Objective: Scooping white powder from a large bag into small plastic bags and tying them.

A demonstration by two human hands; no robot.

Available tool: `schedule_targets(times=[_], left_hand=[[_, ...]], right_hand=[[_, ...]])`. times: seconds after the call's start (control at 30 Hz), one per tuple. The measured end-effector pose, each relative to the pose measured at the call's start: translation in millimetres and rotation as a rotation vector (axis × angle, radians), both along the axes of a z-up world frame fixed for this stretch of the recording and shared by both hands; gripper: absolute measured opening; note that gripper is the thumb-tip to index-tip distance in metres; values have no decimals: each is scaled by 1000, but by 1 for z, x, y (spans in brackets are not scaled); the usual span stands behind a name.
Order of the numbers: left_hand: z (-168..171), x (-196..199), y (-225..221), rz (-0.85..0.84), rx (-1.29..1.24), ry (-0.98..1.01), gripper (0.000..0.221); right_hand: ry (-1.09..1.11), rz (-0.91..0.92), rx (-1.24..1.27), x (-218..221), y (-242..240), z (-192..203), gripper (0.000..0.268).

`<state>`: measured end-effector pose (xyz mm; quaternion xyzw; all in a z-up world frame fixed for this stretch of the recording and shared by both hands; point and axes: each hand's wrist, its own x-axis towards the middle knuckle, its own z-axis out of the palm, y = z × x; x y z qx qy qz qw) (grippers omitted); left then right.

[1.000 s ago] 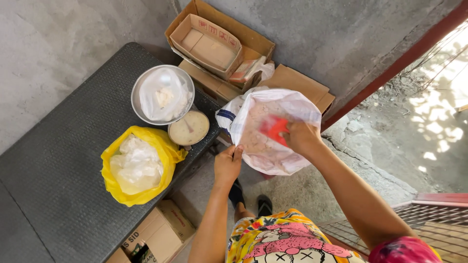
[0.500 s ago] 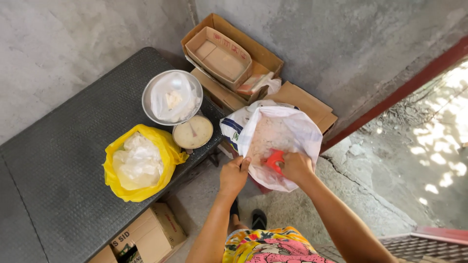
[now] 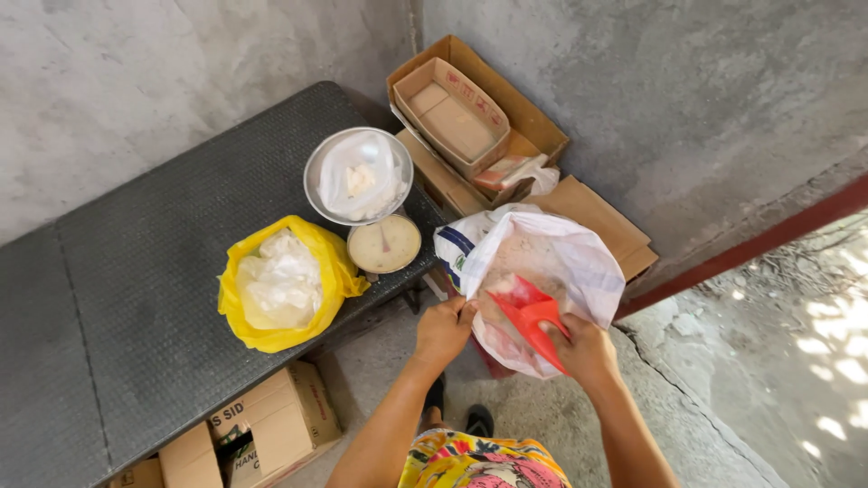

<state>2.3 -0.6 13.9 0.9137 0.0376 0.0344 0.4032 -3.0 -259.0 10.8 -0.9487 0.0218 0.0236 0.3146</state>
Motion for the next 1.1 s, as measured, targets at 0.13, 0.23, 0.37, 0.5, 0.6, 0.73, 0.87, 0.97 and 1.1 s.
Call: schedule_targets(times=[0.13, 0.23, 0.37, 0.5, 0.6, 0.73, 0.87, 0.97, 1.1], left_hand=[[-2, -4, 2, 39, -7, -37, 38], [2, -9, 7, 30, -68, -38, 39], [21, -14, 15, -24, -257, -78, 34], [40, 1, 30, -54, -331, -193, 31], [70, 12, 43, 16, -464, -134, 38], [109, 29, 78, -18, -431, -296, 35], [141, 42, 123, 81, -297, -419, 27], [144, 55, 156, 124, -123, -629, 10], [145, 83, 189, 157, 157, -766, 22]], right_hand=[[-6, 15, 77, -13, -9, 34, 36], [-11, -77, 103, -22, -9, 59, 32], [-82, -114, 171, -31, -5, 75, 30], [-190, -76, 228, -33, 17, 107, 27], [-209, -33, 259, -25, 36, 126, 27], [-231, 12, 312, -3, 61, 130, 26], [-151, 40, 221, 19, 101, 160, 30], [-130, 65, 67, 38, 123, 171, 36], [-207, 144, 89, 61, 161, 202, 41]])
